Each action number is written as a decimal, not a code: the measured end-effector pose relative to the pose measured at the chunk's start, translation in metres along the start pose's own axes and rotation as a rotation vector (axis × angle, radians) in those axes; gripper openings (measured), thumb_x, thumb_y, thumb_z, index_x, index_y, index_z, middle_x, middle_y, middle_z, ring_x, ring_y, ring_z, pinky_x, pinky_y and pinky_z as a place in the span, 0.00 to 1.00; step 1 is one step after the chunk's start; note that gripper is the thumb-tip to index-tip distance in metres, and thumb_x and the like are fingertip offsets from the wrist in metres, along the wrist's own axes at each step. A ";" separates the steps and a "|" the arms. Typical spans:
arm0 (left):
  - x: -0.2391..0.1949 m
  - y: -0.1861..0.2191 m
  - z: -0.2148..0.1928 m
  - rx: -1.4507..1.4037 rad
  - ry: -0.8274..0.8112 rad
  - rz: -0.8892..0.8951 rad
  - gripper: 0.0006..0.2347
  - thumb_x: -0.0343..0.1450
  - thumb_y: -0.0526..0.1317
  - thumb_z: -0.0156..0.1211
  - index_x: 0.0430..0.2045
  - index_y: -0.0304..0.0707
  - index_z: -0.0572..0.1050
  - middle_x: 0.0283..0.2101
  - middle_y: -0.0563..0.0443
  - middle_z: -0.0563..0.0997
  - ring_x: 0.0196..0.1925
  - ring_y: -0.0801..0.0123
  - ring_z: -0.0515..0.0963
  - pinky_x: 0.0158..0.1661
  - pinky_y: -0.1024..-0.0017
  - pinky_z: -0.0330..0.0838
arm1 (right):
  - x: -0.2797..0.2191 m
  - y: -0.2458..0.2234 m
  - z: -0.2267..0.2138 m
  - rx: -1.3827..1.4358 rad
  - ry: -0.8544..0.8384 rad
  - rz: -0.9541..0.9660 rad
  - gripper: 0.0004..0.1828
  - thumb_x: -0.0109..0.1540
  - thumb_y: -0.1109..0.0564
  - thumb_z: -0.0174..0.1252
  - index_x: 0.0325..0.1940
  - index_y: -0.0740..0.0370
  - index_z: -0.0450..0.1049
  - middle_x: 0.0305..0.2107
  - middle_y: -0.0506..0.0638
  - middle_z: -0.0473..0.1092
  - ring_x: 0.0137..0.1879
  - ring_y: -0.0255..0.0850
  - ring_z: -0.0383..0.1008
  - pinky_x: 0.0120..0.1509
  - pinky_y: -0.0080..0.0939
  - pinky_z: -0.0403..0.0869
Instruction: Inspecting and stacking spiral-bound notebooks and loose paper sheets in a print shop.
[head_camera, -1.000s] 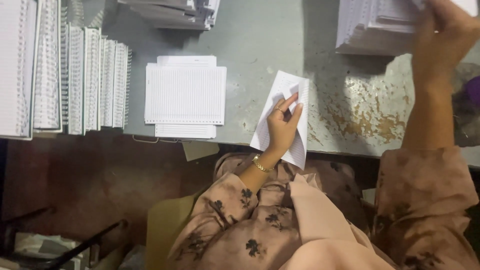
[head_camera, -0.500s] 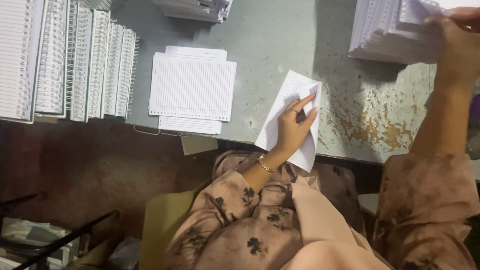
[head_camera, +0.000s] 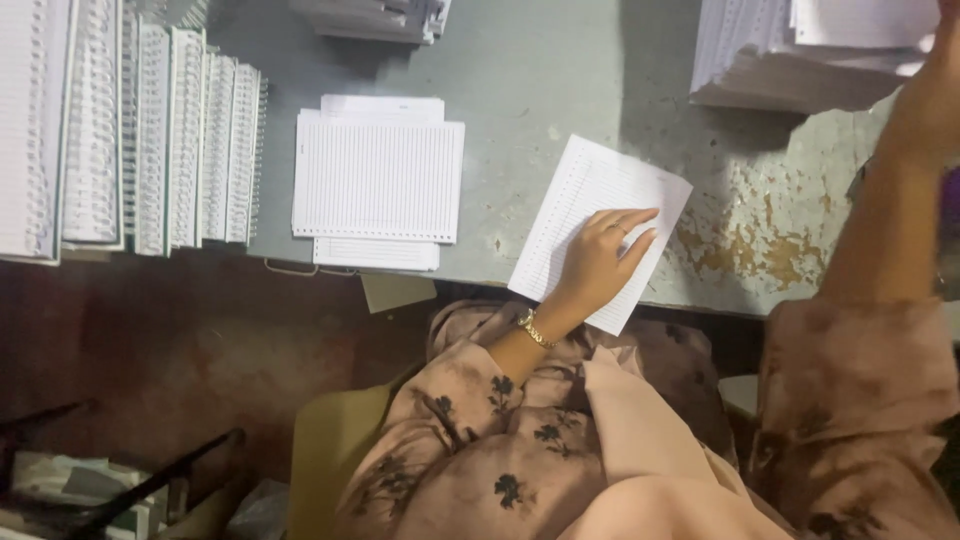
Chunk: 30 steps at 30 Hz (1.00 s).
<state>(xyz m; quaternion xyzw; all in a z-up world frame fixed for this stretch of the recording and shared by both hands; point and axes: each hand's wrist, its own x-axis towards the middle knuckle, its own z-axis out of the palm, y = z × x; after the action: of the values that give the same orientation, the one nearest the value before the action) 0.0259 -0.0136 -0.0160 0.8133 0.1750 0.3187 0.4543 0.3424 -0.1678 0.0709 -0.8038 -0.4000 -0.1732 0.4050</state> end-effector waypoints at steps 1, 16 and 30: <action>0.002 0.001 -0.002 -0.031 -0.001 -0.024 0.11 0.77 0.41 0.59 0.52 0.47 0.78 0.46 0.58 0.84 0.51 0.69 0.83 0.54 0.71 0.76 | -0.013 -0.012 0.006 -0.040 0.042 -0.060 0.04 0.71 0.50 0.60 0.45 0.49 0.75 0.42 0.43 0.73 0.44 0.37 0.73 0.45 0.38 0.72; 0.001 0.019 -0.131 -0.430 -0.132 -0.613 0.21 0.78 0.43 0.54 0.65 0.34 0.66 0.59 0.34 0.78 0.62 0.45 0.77 0.59 0.55 0.73 | -0.207 -0.275 0.091 0.034 -0.080 -0.473 0.11 0.65 0.64 0.56 0.46 0.60 0.83 0.42 0.54 0.81 0.46 0.48 0.82 0.50 0.42 0.81; -0.038 0.021 -0.153 -0.100 -0.015 -0.564 0.09 0.74 0.38 0.61 0.45 0.34 0.79 0.45 0.39 0.83 0.47 0.53 0.84 0.46 0.67 0.82 | -0.220 -0.241 0.021 0.027 -0.778 0.774 0.29 0.69 0.36 0.50 0.33 0.61 0.82 0.26 0.58 0.80 0.41 0.56 0.81 0.47 0.52 0.76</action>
<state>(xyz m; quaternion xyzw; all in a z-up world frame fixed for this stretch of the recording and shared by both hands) -0.1060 0.0496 0.0471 0.7115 0.3751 0.1820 0.5657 0.0163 -0.1765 0.0493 -0.8916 -0.1977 0.3035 0.2717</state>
